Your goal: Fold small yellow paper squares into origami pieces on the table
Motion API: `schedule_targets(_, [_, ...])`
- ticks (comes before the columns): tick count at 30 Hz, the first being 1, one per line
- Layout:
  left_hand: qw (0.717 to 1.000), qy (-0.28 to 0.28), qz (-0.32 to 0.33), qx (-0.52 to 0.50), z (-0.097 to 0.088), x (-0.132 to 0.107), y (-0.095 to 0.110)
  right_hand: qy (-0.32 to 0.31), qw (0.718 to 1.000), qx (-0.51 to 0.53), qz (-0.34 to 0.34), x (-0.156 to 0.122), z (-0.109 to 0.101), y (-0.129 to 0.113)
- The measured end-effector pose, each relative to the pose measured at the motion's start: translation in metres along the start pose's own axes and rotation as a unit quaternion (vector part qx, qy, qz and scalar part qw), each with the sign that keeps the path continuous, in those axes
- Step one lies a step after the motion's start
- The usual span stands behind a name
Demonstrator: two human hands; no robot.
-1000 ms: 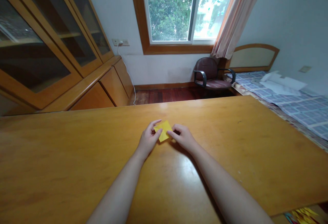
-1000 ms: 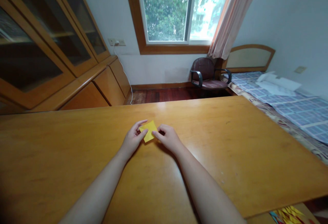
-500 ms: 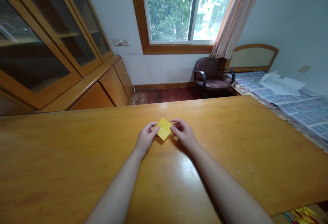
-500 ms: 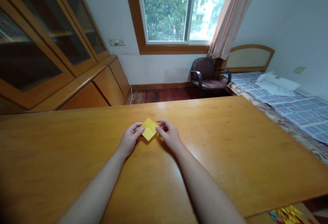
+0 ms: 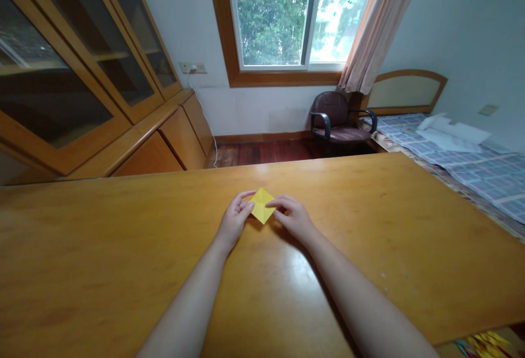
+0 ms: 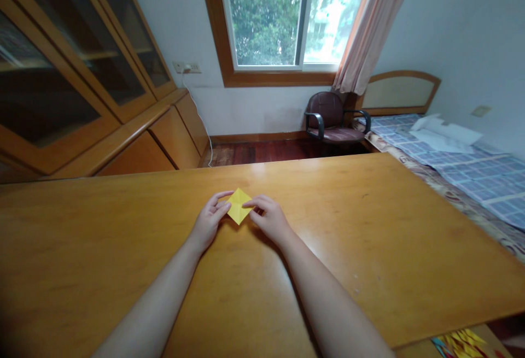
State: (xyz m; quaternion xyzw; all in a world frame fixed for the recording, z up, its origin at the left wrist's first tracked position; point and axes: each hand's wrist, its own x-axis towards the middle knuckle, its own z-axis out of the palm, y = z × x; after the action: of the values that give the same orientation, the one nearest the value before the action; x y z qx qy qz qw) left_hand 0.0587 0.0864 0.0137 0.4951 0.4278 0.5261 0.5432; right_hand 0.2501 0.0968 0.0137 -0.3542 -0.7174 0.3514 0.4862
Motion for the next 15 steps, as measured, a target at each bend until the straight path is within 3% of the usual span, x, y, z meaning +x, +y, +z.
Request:
schedule_targets(6, [0.996, 0.012, 0.045, 0.073, 0.002, -0.001, 0.000, 0.032, 0.999, 0.014, 0.037, 0.002, -0.003, 0.001])
schedule_targets(15, [0.989, -0.047, 0.084, 0.108, 0.003, -0.007, 0.008, 0.033, 0.997, 0.054, 0.055, 0.003, -0.005, 0.011])
